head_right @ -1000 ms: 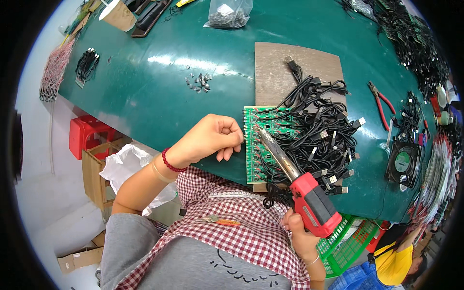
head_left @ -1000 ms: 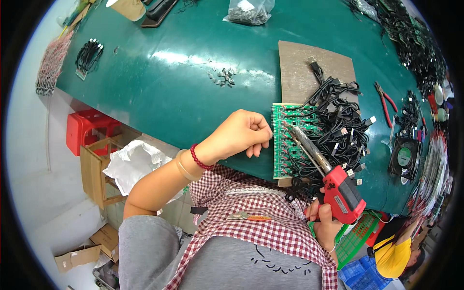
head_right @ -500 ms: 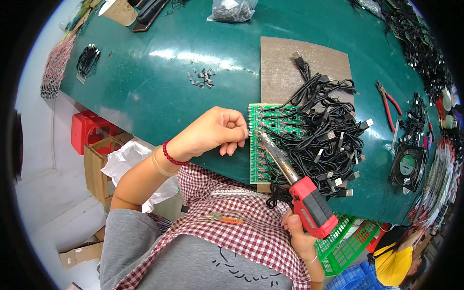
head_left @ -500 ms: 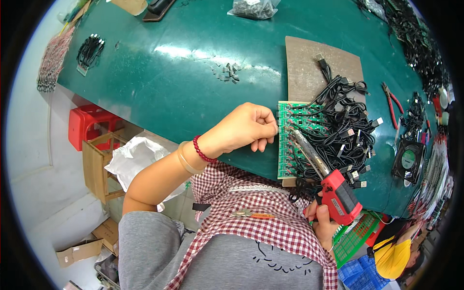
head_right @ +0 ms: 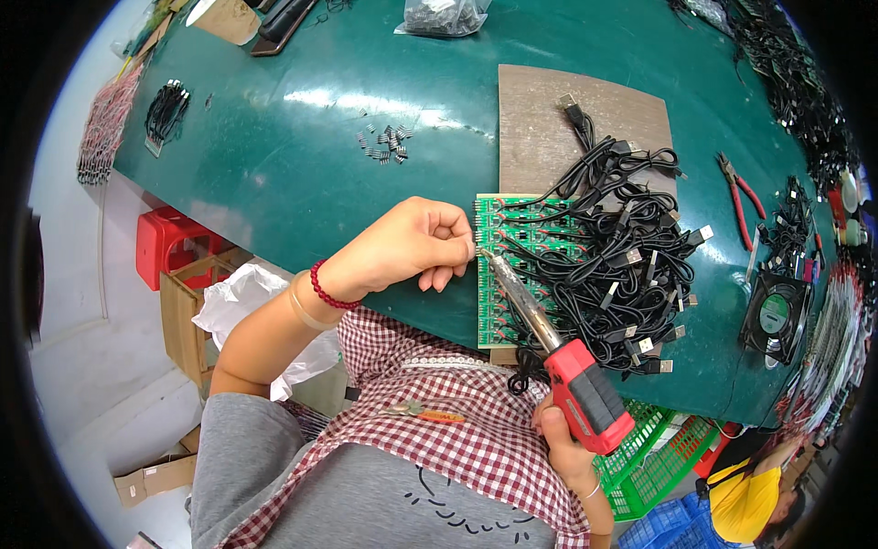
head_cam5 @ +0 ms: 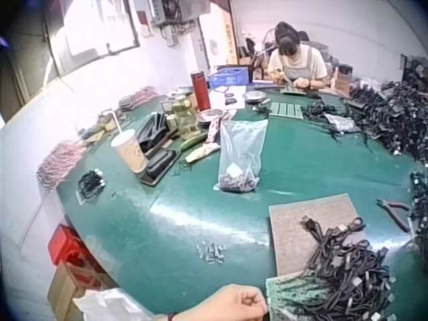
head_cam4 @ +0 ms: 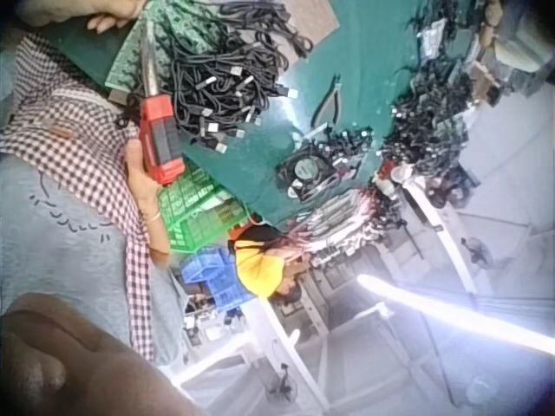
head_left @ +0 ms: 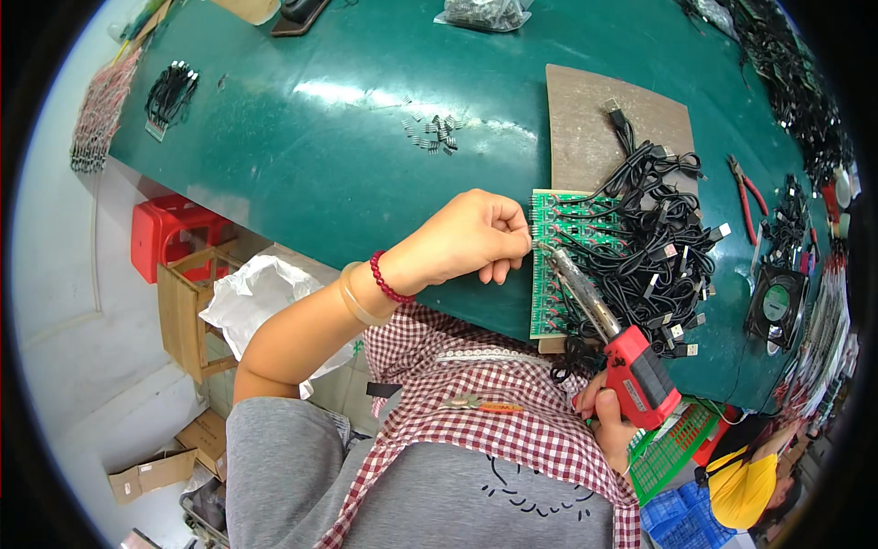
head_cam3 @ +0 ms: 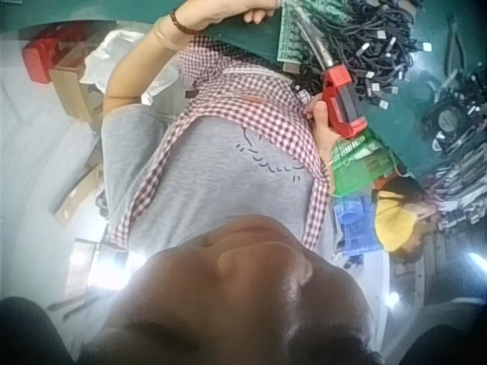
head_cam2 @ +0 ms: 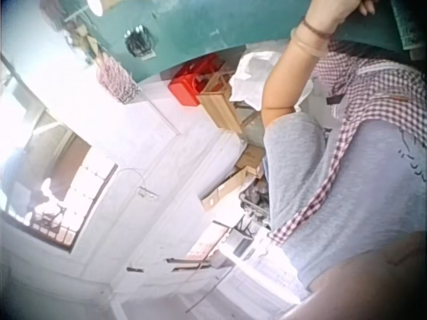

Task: The person secures wires onto a circuit board using a hot glue gun to apply adhesive.

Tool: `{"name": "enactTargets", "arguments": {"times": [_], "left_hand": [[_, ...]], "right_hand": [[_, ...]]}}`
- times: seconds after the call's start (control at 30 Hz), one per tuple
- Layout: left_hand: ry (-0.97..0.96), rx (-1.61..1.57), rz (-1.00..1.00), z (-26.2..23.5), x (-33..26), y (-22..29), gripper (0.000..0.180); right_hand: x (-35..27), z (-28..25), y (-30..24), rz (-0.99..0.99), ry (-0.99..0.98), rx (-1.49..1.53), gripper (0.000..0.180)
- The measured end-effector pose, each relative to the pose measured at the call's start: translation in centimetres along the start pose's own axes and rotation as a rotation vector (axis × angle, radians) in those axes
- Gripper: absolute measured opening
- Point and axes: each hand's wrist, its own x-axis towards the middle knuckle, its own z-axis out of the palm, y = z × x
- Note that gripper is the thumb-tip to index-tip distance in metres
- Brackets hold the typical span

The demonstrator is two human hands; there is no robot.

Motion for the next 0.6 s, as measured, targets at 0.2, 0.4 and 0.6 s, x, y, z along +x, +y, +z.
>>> {"name": "enactTargets", "arguments": {"times": [0.2,0.4,0.6], "left_hand": [[-0.003,0.026,-0.017,-0.1,0.1,0.1,0.007],[0.006,0.016,-0.007,0.0,0.0,0.2,0.007],[0.016,0.063,-0.010,0.1,-0.1,0.0,0.008]], "right_hand": [[-0.2,0.7,-1.2,0.016,0.080,-0.029,0.044],[-0.1,0.5,-0.7,0.013,0.035,-0.045,0.044],[-0.4,0.3,-0.9,0.026,-0.004,0.014,0.025]]}}
